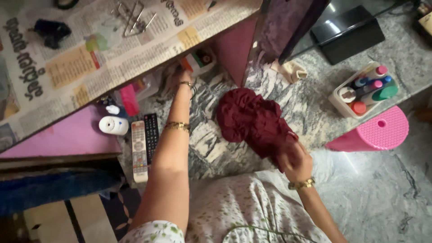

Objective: The person wipes a shelf with a dark red cloth, moving items including remotes, medicine containers, and small plastic boxes to clean the surface.

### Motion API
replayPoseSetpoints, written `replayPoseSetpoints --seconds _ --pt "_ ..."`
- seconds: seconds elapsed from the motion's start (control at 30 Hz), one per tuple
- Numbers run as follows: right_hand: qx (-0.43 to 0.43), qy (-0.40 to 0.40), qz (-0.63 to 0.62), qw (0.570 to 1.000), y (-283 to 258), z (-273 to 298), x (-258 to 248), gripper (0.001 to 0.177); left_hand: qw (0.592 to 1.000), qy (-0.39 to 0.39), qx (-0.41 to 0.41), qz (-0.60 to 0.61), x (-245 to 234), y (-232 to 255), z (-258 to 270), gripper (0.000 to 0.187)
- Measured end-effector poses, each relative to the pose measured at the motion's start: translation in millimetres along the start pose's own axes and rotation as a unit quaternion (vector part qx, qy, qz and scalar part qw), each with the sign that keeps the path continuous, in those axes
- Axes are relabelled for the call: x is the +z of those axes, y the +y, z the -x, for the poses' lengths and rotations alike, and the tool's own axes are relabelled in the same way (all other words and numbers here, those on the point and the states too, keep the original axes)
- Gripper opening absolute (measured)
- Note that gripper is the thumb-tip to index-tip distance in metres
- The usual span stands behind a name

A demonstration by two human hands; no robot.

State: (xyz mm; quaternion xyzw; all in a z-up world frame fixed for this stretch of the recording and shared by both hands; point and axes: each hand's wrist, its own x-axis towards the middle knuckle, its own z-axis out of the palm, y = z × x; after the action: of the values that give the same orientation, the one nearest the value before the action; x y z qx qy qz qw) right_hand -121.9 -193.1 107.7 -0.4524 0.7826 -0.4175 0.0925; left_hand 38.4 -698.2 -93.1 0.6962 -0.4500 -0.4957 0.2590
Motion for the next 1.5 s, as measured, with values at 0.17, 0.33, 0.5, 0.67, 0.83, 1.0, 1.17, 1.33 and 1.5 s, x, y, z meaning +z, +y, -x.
replayPoseSetpoints --seconds 0.17,0.33,0.5,0.67,0.83,1.0,1.17,1.33,1.5 --pt "-0.167 -0.083 0.061 0.981 -26 -47 10 0.034 0.992 0.012 0.021 -0.124 -44 -69 59 0.023" --pt "-0.288 -0.178 0.146 0.929 -48 -99 23 0.077 0.935 0.055 0.219 -0.275 -94 -137 147 0.019" --pt "-0.237 -0.335 0.34 0.846 -49 -122 63 0.099 0.968 0.027 -0.028 0.248 -129 -158 237 0.017" --pt "-0.171 -0.353 0.381 0.837 -40 -132 109 0.082 0.959 -0.001 0.022 0.282 -145 -189 289 0.019" --pt "-0.134 -0.272 0.234 0.924 -76 -193 151 0.063 0.951 0.029 -0.045 0.304 -147 -199 310 0.044" --pt "-0.115 -0.207 0.28 0.93 -138 -271 211 0.075 0.97 0.077 -0.014 0.23 -134 -219 312 0.045" --pt "-0.096 -0.331 0.377 0.86 -130 -290 291 0.087 0.962 0.092 0.079 0.245 -121 -258 316 0.038" --pt "-0.117 -0.279 0.32 0.898 -86 -375 411 0.081 0.963 0.042 0.049 0.26 -127 -241 336 0.039" --pt "-0.194 -0.294 0.283 0.892 -97 -383 469 0.075 0.966 0.033 0.043 0.253 -139 -188 360 0.043"
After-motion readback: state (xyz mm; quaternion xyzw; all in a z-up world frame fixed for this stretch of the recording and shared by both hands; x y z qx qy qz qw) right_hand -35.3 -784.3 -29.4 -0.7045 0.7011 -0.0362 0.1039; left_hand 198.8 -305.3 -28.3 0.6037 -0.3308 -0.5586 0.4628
